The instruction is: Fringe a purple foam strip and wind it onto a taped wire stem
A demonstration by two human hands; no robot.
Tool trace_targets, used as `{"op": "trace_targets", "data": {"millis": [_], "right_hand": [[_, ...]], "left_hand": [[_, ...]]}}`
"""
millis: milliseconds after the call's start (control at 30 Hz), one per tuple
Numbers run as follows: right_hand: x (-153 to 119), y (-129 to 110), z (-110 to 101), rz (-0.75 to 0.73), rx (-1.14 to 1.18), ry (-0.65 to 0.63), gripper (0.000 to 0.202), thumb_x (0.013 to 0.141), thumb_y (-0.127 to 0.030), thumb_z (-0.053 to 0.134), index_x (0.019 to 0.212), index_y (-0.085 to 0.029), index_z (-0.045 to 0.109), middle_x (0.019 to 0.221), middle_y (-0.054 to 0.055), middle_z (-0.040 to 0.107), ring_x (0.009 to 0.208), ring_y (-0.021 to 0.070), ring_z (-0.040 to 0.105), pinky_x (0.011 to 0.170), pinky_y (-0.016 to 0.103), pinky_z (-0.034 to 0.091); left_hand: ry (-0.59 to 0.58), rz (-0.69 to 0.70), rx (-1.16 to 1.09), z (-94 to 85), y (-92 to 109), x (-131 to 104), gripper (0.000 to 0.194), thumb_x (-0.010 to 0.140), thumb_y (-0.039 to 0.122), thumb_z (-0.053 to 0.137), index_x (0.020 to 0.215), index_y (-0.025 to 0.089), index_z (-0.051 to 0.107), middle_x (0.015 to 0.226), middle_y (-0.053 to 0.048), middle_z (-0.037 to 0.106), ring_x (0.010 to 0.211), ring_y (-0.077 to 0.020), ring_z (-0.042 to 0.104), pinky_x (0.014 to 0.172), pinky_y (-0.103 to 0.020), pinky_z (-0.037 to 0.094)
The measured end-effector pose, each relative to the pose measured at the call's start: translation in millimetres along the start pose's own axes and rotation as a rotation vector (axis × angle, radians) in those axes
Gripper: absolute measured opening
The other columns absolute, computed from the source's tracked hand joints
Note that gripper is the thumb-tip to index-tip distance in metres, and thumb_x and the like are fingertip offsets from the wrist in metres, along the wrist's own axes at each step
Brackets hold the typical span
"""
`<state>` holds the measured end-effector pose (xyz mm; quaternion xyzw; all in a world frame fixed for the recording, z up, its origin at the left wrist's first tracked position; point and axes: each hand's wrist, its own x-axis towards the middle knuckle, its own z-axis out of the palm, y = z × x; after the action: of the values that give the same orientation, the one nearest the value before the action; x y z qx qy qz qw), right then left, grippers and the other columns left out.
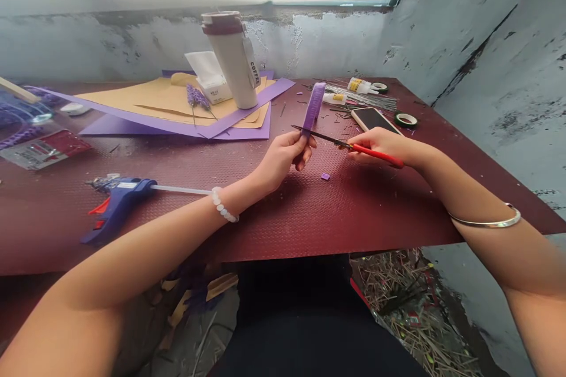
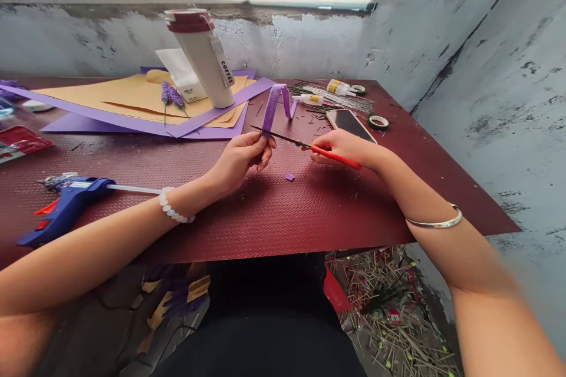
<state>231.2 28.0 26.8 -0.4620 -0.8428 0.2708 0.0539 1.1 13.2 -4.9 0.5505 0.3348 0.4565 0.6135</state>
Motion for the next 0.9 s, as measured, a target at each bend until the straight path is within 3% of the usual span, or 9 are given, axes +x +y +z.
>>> {"op": "trace_targets", "data": {"millis": [167, 333, 567, 767, 900], "right_hand": [[0.9, -3.6, 2.4, 0.037, -0.022, 0.034, 0.052, 0.073, -0.072, 0.054, 0.069, -0.022, 0.041, 0.067, -0.002, 0.042, 0.061, 0.013, 0.038, 0.057, 0.028, 0.031], [2.5, -4.0, 4.5, 0.098, -0.084, 0.068, 0.058, 0.068, -0.078, 0.056, 0.076, -0.023, 0.041, 0.074, 0.002, 0.051, 0.064, 0.016, 0.045, 0.06, 0.03, 0.034], [6.0, -1.5, 8.8, 0.005, -0.205, 0.191, 0.046, 0.076, -0.067, 0.055, 0.074, -0.023, 0.042, 0.074, 0.004, 0.057, 0.066, 0.0171, 0.047, 0.063, 0.031, 0.036], [6.9, -1.0, 9.9, -0.032, -0.323, 0.212, 0.031, 0.082, -0.045, 0.048, 0.065, -0.024, 0.033, 0.059, -0.001, 0.044, 0.057, 0.0138, 0.036, 0.06, 0.03, 0.03], [6.8, -2.5, 9.6, -0.054, -0.312, 0.192, 0.028, 0.082, -0.041, 0.044, 0.063, -0.024, 0.031, 0.057, -0.002, 0.039, 0.055, 0.0131, 0.035, 0.06, 0.03, 0.03]], "left_hand": [[0.057, -0.027, 0.024, -1.0, -2.2, 1.7, 0.032, 0.096, 0.005, 0.044, 0.068, 0.013, 0.055, 0.05, 0.005, 0.049, 0.04, -0.0033, 0.044, 0.043, -0.015, 0.035], [0.121, -0.017, 0.058, 0.0, -2.6, 2.1, 0.033, 0.097, 0.005, 0.041, 0.068, 0.014, 0.053, 0.049, 0.006, 0.049, 0.039, -0.0037, 0.043, 0.042, -0.016, 0.033], [0.134, -0.062, 0.136, 0.9, -2.0, 2.4, 0.033, 0.097, 0.005, 0.042, 0.066, 0.015, 0.052, 0.048, 0.007, 0.048, 0.036, -0.0027, 0.041, 0.04, -0.016, 0.03], [0.107, -0.036, 0.142, 0.9, -1.8, 2.4, 0.035, 0.096, 0.004, 0.042, 0.065, 0.014, 0.053, 0.047, 0.007, 0.047, 0.035, -0.0024, 0.041, 0.04, -0.015, 0.031], [0.109, -0.052, 0.148, 1.6, -1.5, 2.2, 0.036, 0.096, 0.003, 0.041, 0.064, 0.014, 0.053, 0.046, 0.007, 0.047, 0.035, -0.0021, 0.041, 0.039, -0.015, 0.031]]}}
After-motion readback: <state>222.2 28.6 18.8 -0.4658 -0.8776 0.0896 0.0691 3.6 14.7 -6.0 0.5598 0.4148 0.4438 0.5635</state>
